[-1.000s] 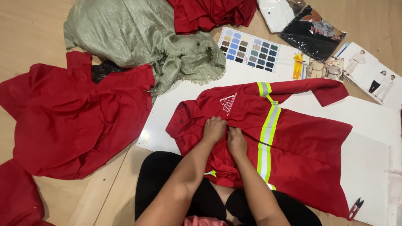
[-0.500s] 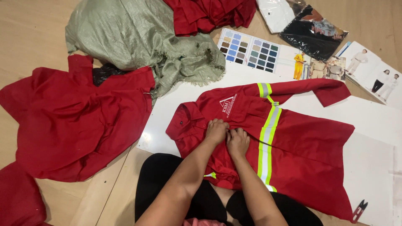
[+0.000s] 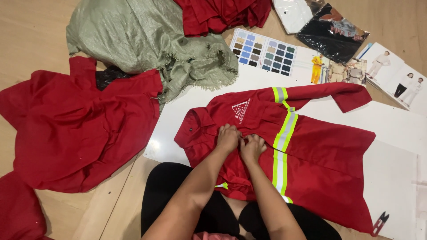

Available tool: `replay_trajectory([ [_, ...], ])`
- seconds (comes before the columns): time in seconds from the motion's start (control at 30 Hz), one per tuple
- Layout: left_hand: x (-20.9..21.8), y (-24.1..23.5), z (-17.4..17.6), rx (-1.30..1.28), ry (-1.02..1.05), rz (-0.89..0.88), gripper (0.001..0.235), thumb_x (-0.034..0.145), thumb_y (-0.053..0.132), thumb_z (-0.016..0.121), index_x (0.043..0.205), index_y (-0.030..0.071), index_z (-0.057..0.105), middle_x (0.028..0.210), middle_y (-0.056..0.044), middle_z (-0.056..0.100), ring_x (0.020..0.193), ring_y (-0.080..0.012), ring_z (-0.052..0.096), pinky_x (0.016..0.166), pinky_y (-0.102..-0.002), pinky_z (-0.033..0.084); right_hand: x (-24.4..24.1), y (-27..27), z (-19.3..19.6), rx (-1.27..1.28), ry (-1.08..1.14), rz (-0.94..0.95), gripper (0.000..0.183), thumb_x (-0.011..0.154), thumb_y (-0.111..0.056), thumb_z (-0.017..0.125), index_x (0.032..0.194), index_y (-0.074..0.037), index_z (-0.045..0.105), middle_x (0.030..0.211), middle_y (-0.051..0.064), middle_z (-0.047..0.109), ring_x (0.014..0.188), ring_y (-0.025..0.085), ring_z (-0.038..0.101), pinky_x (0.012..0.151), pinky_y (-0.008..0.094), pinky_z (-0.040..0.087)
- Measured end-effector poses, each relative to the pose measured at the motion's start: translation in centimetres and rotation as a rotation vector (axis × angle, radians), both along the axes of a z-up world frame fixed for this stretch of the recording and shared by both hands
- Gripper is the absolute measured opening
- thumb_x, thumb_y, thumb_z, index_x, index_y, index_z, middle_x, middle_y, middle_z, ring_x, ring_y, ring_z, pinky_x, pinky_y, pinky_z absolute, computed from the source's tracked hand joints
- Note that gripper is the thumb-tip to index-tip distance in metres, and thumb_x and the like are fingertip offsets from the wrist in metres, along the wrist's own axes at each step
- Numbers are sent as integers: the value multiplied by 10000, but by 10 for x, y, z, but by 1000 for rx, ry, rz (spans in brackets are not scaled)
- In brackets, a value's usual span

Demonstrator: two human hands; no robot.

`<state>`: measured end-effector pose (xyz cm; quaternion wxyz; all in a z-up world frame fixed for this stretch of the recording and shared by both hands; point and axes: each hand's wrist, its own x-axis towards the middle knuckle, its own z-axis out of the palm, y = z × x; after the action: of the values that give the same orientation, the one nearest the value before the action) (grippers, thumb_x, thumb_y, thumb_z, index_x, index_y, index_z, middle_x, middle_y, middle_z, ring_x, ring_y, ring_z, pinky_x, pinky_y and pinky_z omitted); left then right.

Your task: The person folds a red safety jacket with reflective stripes on a white board. They button the jacket, fold the sleeves inward, and fold the body into a compact rectangle.

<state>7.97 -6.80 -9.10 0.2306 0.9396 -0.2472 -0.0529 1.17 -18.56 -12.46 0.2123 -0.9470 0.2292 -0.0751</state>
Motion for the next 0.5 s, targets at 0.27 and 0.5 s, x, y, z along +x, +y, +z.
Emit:
replay_trajectory([
  [0.27,2,-1,2,10,-100,-19,168,890,219,615,830,222,772,860,-36,610,963,-241,509,888,-375,399,-3,5,-2,-32,0,-21,187,896,-357,717,968,-184,711,1069,33,619,1095,302,518,891,482,394],
  [0.5,4,-2,2,34,-79,-24,175,889,210,601,840,252,763,861,-9,617,979,-222,525,888,-362,411,-4,2,-2,-9,-154,43,141,842,-312,780,909,-193,749,872,32,689,937,302,666,803,462,519],
])
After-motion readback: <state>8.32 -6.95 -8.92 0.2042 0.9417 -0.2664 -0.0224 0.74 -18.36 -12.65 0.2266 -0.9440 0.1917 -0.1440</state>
